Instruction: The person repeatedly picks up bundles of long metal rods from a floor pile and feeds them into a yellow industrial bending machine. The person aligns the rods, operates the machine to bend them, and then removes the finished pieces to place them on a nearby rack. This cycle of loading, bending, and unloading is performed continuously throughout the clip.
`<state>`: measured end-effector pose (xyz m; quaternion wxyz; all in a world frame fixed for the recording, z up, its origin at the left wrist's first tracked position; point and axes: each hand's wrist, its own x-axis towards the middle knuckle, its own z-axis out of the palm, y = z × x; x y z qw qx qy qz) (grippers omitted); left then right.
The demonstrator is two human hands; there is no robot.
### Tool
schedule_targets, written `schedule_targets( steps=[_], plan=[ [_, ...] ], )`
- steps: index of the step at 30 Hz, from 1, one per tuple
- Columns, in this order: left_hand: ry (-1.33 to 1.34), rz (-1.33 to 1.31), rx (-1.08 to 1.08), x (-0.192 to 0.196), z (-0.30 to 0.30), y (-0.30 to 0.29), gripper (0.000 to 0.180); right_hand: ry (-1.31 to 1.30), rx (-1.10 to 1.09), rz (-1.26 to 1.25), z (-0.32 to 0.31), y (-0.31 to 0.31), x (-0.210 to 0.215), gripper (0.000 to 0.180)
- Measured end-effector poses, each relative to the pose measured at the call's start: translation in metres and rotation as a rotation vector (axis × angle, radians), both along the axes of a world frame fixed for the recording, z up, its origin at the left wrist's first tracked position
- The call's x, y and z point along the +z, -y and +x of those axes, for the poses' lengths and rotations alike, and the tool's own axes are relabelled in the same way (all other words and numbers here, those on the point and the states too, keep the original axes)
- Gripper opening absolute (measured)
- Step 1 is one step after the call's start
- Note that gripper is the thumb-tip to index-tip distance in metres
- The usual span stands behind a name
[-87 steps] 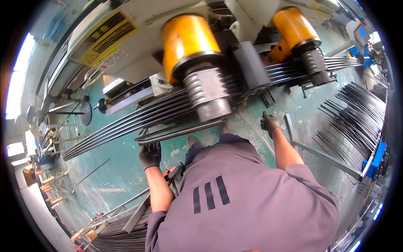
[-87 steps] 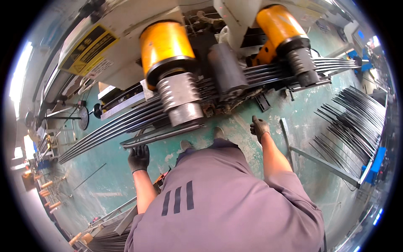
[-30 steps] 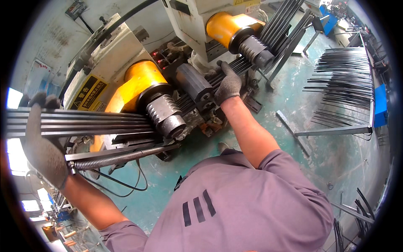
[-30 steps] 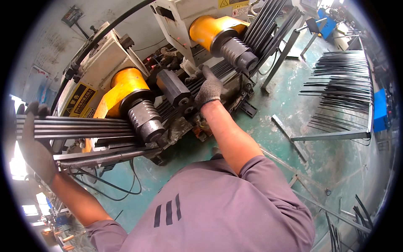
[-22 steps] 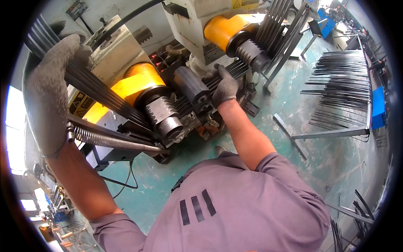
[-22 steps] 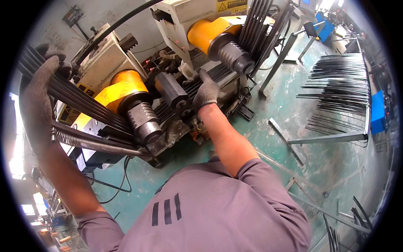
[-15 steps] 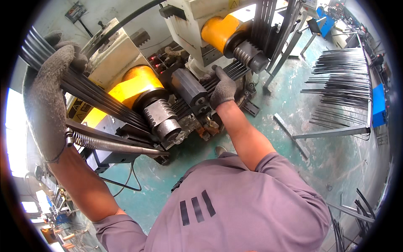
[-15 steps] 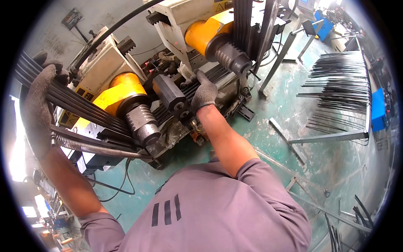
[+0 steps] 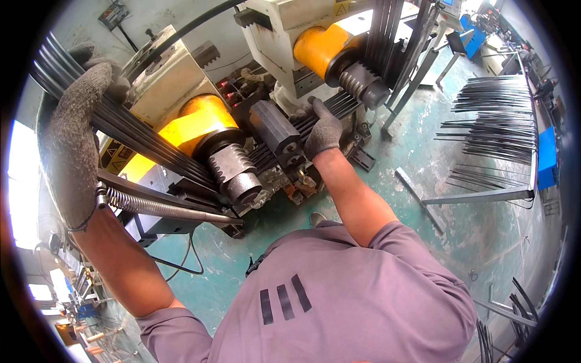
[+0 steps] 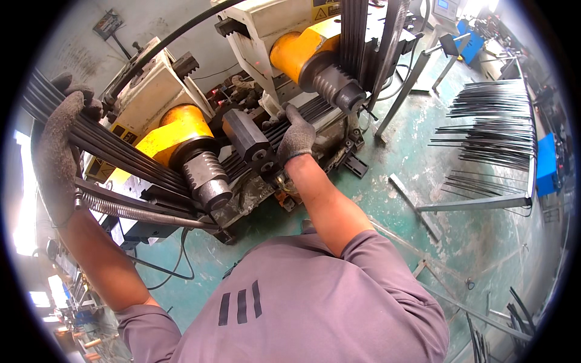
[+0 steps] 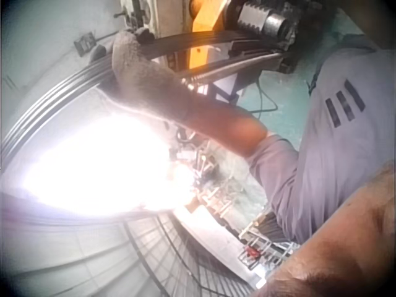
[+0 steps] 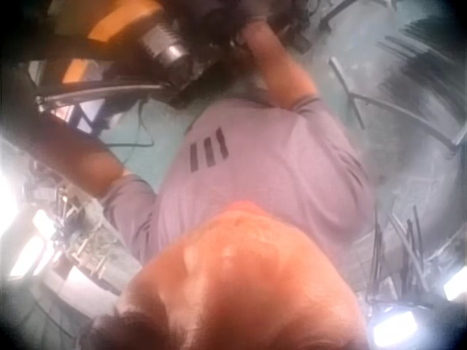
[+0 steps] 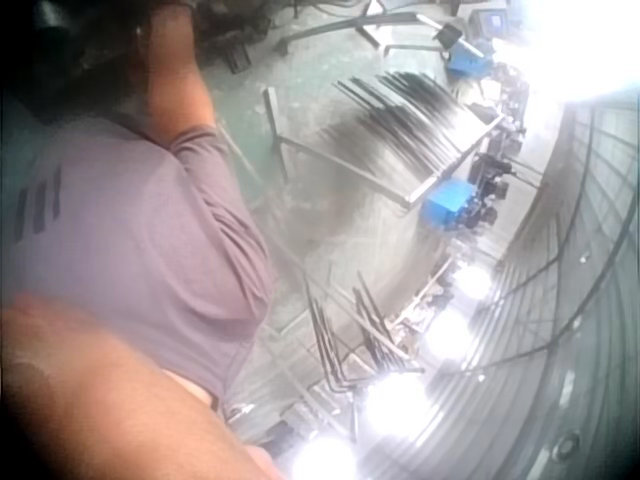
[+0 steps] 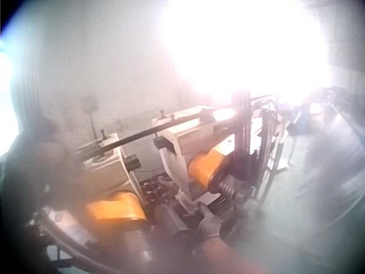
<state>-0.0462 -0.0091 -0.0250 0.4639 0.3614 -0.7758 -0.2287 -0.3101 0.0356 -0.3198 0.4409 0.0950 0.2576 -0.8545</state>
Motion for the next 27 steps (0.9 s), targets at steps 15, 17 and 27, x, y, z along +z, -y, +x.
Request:
schedule_targets(
  steps=[15,17,27],
  plan=[
    [-0.029,0.005,-0.01,-0.005,0.008,0.013,0.053,0.009,0.018,-0.043,0.0,-0.002,0.0,0.026],
    [-0.022,0.021,0.021,-0.004,0.004,0.009,0.054,0.043,0.029,-0.01,0.0,-0.003,0.006,0.016],
    [-0.1,-0.011,0.068,-0.004,-0.005,0.003,0.043,0.041,-0.014,-0.027,0.0,-0.001,0.002,0.012]
  ],
)
